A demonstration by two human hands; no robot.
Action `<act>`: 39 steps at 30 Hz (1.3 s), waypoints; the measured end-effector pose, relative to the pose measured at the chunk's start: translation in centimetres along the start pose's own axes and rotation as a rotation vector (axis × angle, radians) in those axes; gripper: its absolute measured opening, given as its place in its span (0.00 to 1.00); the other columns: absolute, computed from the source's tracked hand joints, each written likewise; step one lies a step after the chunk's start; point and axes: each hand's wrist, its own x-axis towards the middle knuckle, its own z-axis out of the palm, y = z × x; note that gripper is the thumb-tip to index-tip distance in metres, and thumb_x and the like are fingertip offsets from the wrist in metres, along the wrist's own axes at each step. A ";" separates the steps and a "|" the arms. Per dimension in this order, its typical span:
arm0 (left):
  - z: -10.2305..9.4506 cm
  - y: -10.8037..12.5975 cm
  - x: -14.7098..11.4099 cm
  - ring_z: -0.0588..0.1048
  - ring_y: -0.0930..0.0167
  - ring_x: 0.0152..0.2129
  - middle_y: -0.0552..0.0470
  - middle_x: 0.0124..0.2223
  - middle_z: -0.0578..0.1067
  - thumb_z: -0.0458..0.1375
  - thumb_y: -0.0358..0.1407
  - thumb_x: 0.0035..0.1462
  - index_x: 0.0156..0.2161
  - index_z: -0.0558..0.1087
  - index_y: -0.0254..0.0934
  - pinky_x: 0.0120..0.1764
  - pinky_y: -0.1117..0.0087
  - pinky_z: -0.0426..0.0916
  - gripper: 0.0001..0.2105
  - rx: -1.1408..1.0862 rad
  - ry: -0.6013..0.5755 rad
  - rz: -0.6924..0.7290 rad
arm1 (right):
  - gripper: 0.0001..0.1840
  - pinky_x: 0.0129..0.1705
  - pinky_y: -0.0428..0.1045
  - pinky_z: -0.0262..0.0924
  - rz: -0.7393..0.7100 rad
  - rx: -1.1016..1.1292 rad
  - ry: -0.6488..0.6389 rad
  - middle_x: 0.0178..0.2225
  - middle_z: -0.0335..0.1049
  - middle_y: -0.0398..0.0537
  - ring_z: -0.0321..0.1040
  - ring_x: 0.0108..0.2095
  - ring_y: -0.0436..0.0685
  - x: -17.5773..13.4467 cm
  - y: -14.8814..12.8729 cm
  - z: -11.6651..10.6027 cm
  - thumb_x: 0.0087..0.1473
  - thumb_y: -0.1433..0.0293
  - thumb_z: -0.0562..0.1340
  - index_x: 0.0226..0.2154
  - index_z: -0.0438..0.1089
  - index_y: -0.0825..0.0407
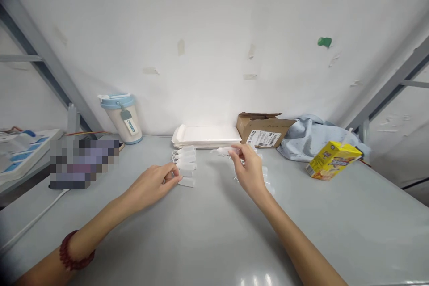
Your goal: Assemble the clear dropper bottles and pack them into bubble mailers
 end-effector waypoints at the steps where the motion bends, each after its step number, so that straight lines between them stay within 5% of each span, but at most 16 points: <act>1: 0.2 0.1 0.0 0.66 0.69 0.21 0.56 0.23 0.68 0.45 0.43 0.58 0.35 0.65 0.40 0.25 0.72 0.54 0.12 -0.043 0.007 0.020 | 0.17 0.28 0.47 0.59 0.050 0.054 -0.042 0.27 0.65 0.46 0.62 0.27 0.53 -0.2 -0.3 0.1 0.55 0.58 0.53 0.37 0.67 0.53; 7: 0.7 1.2 -0.1 0.64 0.72 0.20 0.57 0.25 0.67 0.47 0.44 0.57 0.45 0.67 0.38 0.27 0.73 0.57 0.16 -0.274 0.009 0.064 | 0.18 0.23 0.45 0.53 0.119 0.193 -0.238 0.20 0.60 0.41 0.58 0.22 0.50 -1.7 -2.1 1.0 0.55 0.56 0.53 0.33 0.68 0.53; 14: 0.8 1.7 -0.4 0.59 0.75 0.18 0.58 0.21 0.62 0.48 0.41 0.57 0.29 0.70 0.37 0.23 0.74 0.52 0.12 -0.429 -0.023 0.105 | 0.17 0.24 0.45 0.52 0.090 0.211 -0.261 0.21 0.60 0.42 0.58 0.23 0.50 -2.2 -2.5 1.3 0.56 0.57 0.53 0.32 0.69 0.53; 25: 0.2 1.9 -0.1 0.60 0.77 0.15 0.58 0.16 0.63 0.54 0.45 0.54 0.24 0.67 0.34 0.24 0.74 0.55 0.16 -0.920 -0.109 -0.122 | 0.18 0.23 0.44 0.51 0.186 0.306 -0.327 0.19 0.59 0.39 0.57 0.21 0.49 -2.3 -2.9 1.1 0.55 0.56 0.53 0.29 0.67 0.53; 39: 0.3 1.7 0.0 0.59 0.79 0.15 0.59 0.18 0.63 0.55 0.42 0.55 0.22 0.66 0.33 0.24 0.74 0.52 0.16 -1.012 -0.146 -0.129 | 0.17 0.24 0.45 0.51 0.180 0.315 -0.368 0.19 0.59 0.40 0.57 0.22 0.49 -2.5 -2.6 1.6 0.56 0.57 0.52 0.30 0.67 0.52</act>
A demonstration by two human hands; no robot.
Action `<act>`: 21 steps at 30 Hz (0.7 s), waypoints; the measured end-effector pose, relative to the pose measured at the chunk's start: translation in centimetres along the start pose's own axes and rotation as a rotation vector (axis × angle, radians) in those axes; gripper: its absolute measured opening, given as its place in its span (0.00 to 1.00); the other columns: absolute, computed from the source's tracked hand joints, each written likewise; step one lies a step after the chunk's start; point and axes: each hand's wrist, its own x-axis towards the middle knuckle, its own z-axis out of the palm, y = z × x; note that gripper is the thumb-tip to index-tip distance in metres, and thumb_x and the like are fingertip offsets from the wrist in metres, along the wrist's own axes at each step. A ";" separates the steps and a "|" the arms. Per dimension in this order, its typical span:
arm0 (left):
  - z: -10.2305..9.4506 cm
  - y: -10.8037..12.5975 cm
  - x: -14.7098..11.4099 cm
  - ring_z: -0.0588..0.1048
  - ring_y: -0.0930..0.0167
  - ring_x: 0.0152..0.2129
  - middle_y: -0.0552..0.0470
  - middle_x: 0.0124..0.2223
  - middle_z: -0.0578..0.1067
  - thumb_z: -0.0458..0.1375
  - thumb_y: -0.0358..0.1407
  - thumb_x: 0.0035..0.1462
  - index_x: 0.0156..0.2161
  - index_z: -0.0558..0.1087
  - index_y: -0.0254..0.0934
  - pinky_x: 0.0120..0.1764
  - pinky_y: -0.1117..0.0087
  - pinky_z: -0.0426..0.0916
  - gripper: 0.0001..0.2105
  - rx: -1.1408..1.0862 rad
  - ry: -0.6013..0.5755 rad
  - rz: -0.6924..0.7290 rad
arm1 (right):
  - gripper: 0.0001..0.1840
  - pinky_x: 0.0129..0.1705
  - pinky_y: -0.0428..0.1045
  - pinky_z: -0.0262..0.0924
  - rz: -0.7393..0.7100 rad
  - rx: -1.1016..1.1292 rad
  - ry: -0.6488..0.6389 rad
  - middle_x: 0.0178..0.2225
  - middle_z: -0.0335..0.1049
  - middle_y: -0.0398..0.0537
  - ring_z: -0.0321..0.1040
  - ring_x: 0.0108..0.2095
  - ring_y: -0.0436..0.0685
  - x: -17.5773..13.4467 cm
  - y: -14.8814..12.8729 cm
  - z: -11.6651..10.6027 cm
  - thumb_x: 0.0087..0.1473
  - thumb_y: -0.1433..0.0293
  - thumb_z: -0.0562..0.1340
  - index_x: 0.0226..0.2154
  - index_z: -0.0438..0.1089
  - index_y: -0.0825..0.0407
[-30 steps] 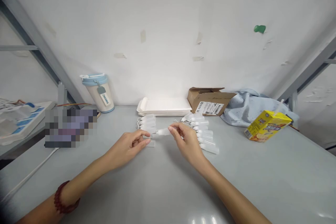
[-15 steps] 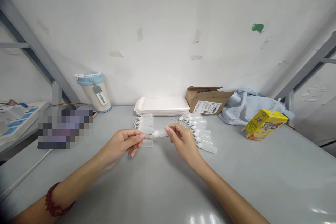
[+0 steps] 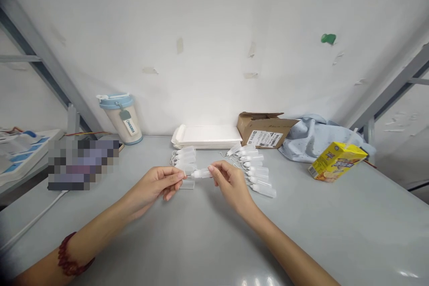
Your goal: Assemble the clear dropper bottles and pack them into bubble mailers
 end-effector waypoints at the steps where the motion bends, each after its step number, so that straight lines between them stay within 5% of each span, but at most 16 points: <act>1: 0.0 -0.1 0.0 0.59 0.79 0.15 0.59 0.19 0.63 0.55 0.43 0.55 0.22 0.66 0.33 0.24 0.74 0.53 0.16 0.004 0.002 0.004 | 0.17 0.24 0.44 0.51 0.001 0.002 -0.004 0.19 0.59 0.40 0.57 0.22 0.49 0.0 0.0 0.0 0.56 0.57 0.52 0.29 0.67 0.52; 21: 0.1 -0.2 0.1 0.59 0.80 0.15 0.59 0.20 0.63 0.55 0.44 0.54 0.22 0.65 0.34 0.24 0.74 0.53 0.16 -0.013 0.033 0.013 | 0.17 0.24 0.45 0.50 0.047 0.059 -0.019 0.19 0.60 0.40 0.57 0.21 0.49 -0.1 0.0 0.3 0.56 0.57 0.53 0.28 0.66 0.52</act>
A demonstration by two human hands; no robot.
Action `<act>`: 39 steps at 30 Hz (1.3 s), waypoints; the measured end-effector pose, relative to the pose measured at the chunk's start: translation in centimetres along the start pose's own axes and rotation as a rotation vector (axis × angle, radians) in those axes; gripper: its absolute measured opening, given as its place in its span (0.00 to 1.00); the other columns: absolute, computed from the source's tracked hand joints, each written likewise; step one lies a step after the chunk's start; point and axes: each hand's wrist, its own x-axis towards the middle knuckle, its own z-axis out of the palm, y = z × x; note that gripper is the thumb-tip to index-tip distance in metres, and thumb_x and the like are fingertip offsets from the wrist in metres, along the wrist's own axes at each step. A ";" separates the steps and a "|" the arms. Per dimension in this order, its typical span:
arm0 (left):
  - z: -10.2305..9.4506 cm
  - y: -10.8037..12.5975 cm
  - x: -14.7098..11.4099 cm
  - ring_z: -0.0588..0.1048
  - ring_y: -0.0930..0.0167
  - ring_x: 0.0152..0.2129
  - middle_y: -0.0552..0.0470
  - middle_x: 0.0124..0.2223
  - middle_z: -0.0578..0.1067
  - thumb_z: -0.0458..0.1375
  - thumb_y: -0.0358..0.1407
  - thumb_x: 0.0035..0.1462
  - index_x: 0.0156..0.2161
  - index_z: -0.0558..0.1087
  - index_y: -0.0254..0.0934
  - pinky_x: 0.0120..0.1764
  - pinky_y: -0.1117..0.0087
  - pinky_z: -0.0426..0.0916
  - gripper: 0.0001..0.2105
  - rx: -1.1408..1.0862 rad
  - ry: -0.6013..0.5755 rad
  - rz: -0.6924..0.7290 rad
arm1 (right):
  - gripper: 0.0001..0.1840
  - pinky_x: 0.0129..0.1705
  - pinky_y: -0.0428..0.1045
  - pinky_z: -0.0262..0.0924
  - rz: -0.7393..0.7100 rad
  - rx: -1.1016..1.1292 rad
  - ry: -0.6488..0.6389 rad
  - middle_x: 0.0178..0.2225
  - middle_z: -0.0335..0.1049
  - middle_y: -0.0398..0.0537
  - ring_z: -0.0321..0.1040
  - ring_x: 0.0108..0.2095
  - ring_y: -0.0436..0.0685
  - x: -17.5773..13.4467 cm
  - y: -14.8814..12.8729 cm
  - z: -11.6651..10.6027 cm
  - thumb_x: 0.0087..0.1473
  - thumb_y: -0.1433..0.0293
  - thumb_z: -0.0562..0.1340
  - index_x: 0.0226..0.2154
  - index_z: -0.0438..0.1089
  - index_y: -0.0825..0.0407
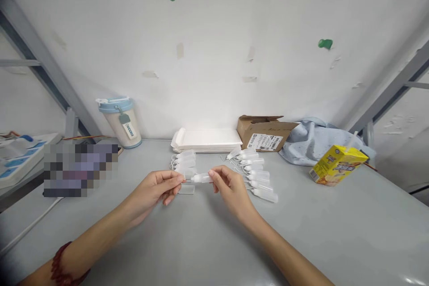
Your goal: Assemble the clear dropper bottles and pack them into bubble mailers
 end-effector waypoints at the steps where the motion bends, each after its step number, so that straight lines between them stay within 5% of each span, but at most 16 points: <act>1: 0.0 0.0 0.0 0.59 0.80 0.15 0.59 0.20 0.63 0.55 0.44 0.54 0.22 0.65 0.34 0.24 0.74 0.53 0.16 -0.001 -0.003 0.001 | 0.17 0.24 0.45 0.51 -0.001 0.002 -0.002 0.19 0.60 0.40 0.57 0.22 0.49 0.0 0.0 0.0 0.56 0.57 0.53 0.28 0.66 0.52; 11: -0.1 -0.5 0.0 0.59 0.79 0.16 0.58 0.21 0.64 0.55 0.44 0.53 0.24 0.67 0.34 0.24 0.74 0.54 0.15 -0.004 0.005 -0.018 | 0.17 0.23 0.44 0.50 0.013 -0.012 -0.014 0.18 0.60 0.39 0.56 0.20 0.48 0.1 0.0 0.1 0.56 0.57 0.52 0.28 0.66 0.52; 25: 0.6 -0.3 -0.3 0.59 0.78 0.15 0.59 0.19 0.62 0.55 0.43 0.52 0.22 0.65 0.35 0.25 0.74 0.56 0.15 0.053 0.105 -0.048 | 0.16 0.21 0.44 0.47 -0.162 -0.252 0.026 0.18 0.56 0.39 0.50 0.18 0.47 -0.9 0.1 0.8 0.58 0.60 0.50 0.27 0.64 0.52; 39: 0.9 -0.4 -0.5 0.59 0.79 0.14 0.59 0.18 0.62 0.55 0.41 0.52 0.20 0.63 0.35 0.24 0.75 0.56 0.15 0.030 0.083 -0.039 | 0.16 0.23 0.44 0.50 -0.216 -0.276 0.059 0.19 0.61 0.41 0.54 0.19 0.48 -1.4 0.1 1.3 0.59 0.62 0.49 0.29 0.66 0.52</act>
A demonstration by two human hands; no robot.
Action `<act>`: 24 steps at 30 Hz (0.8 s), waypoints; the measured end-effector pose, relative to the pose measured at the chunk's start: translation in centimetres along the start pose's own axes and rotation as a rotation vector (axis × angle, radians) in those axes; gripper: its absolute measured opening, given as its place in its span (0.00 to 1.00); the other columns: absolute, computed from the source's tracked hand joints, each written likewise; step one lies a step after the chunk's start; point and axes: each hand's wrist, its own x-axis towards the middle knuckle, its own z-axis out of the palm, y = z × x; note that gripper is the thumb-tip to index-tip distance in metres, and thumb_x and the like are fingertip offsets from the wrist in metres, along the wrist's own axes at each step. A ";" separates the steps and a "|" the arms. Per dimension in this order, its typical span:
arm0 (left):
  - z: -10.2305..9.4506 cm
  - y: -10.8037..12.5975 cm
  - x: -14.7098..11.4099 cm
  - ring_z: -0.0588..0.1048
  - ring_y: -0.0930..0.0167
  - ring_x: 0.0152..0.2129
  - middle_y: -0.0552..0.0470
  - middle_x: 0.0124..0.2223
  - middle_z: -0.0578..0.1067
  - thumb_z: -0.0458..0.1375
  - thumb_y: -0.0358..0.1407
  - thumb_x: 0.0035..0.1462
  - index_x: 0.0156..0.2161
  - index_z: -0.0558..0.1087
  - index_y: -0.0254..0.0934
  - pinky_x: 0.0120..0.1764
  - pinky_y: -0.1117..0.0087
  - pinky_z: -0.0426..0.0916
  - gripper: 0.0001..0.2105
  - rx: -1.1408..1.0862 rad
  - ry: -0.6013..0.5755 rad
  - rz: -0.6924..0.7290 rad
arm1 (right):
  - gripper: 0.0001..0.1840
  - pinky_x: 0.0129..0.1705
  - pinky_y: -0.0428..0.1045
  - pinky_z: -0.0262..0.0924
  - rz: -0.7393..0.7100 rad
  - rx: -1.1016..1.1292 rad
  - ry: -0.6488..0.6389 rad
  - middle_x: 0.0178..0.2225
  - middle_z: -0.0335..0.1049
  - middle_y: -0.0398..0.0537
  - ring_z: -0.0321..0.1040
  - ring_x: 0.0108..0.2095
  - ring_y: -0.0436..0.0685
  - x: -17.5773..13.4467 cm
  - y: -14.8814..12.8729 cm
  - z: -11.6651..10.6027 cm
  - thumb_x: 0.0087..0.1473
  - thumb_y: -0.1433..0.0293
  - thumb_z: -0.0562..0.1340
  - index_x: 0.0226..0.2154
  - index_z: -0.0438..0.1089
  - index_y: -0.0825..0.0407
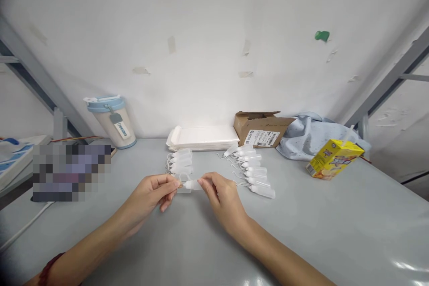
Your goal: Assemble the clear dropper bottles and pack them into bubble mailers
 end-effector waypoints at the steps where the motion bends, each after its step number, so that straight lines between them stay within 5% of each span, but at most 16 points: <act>1: 0.0 0.0 0.0 0.59 0.79 0.14 0.59 0.17 0.62 0.55 0.42 0.52 0.20 0.63 0.35 0.24 0.75 0.56 0.16 -0.002 -0.004 0.002 | 0.16 0.23 0.44 0.50 0.002 0.000 -0.005 0.19 0.61 0.41 0.55 0.19 0.48 0.0 0.0 0.0 0.59 0.62 0.49 0.29 0.66 0.52; 13: -0.6 0.7 -0.2 0.64 0.76 0.18 0.56 0.23 0.69 0.53 0.44 0.53 0.25 0.67 0.35 0.23 0.75 0.56 0.13 0.211 -0.180 0.052 | 0.14 0.22 0.44 0.52 -0.041 -0.001 0.000 0.21 0.64 0.42 0.57 0.21 0.48 0.0 -0.4 -0.4 0.59 0.63 0.51 0.30 0.67 0.52; 24: -1.4 0.8 0.0 0.66 0.75 0.20 0.53 0.27 0.72 0.53 0.46 0.54 0.30 0.71 0.36 0.23 0.74 0.57 0.14 0.289 -0.096 0.102 | 0.14 0.22 0.44 0.53 -0.074 -0.034 0.021 0.22 0.65 0.44 0.57 0.22 0.49 0.3 -0.6 -1.1 0.59 0.63 0.51 0.31 0.67 0.52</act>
